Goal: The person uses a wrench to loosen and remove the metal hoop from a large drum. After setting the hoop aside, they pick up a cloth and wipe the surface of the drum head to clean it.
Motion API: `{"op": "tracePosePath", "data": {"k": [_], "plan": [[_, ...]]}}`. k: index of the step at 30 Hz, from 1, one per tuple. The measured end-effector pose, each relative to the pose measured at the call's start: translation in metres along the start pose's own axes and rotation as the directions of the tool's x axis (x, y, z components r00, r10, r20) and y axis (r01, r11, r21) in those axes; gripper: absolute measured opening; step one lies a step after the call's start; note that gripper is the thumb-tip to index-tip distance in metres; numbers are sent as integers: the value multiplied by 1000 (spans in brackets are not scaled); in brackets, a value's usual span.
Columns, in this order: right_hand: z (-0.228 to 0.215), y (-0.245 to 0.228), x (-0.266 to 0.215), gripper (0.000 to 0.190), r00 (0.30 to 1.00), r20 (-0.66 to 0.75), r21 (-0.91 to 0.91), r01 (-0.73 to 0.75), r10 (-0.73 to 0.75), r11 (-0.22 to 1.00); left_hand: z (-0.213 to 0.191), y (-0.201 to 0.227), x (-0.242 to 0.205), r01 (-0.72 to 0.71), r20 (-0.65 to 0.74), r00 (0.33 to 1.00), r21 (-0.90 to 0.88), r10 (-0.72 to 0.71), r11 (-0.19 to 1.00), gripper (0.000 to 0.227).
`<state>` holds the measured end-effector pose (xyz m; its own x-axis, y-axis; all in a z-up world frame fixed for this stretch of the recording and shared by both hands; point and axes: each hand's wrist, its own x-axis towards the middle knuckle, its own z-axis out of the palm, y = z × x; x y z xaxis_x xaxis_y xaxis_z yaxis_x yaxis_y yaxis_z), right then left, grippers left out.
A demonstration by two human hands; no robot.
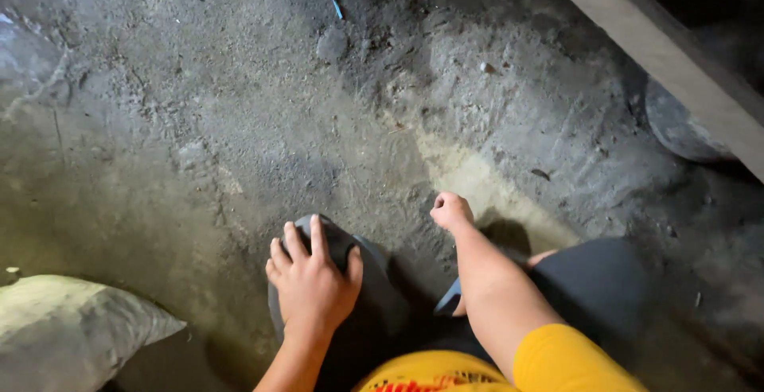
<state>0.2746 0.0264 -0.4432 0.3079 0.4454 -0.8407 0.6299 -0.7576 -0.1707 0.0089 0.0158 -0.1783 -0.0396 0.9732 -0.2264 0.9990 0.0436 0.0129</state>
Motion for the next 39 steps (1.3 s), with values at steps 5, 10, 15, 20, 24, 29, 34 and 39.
{"op": "tracePosePath", "data": {"k": [5,10,15,20,24,29,34,39], "plan": [[-48,-3,-83,13,1000,2,-32,30,-30,999,-44,2,6,89,357,932,-45,-67,995,85],[-148,-24,-229,16,995,41,40,94,-96,995,-75,-16,0,75,590,806,-25,-46,997,74],[-239,-17,-362,22,988,-12,164,154,-154,974,-47,-78,-26,53,726,680,-188,102,981,79],[-298,58,-465,11,986,-143,376,132,-84,917,-128,-86,-47,-910,541,109,-284,834,303,33],[-325,127,-539,15,967,-185,767,32,174,641,-186,-92,-58,-967,220,-16,-251,975,41,24],[-396,189,-596,14,790,-427,900,323,440,293,-273,-59,-60,-194,891,420,-96,171,976,49],[-524,242,-618,15,569,-525,796,592,633,128,-306,-3,-41,-134,900,412,213,-142,968,54],[-640,302,-622,21,500,-412,711,699,762,-75,-317,73,-2,-201,871,488,51,55,978,55]]}}
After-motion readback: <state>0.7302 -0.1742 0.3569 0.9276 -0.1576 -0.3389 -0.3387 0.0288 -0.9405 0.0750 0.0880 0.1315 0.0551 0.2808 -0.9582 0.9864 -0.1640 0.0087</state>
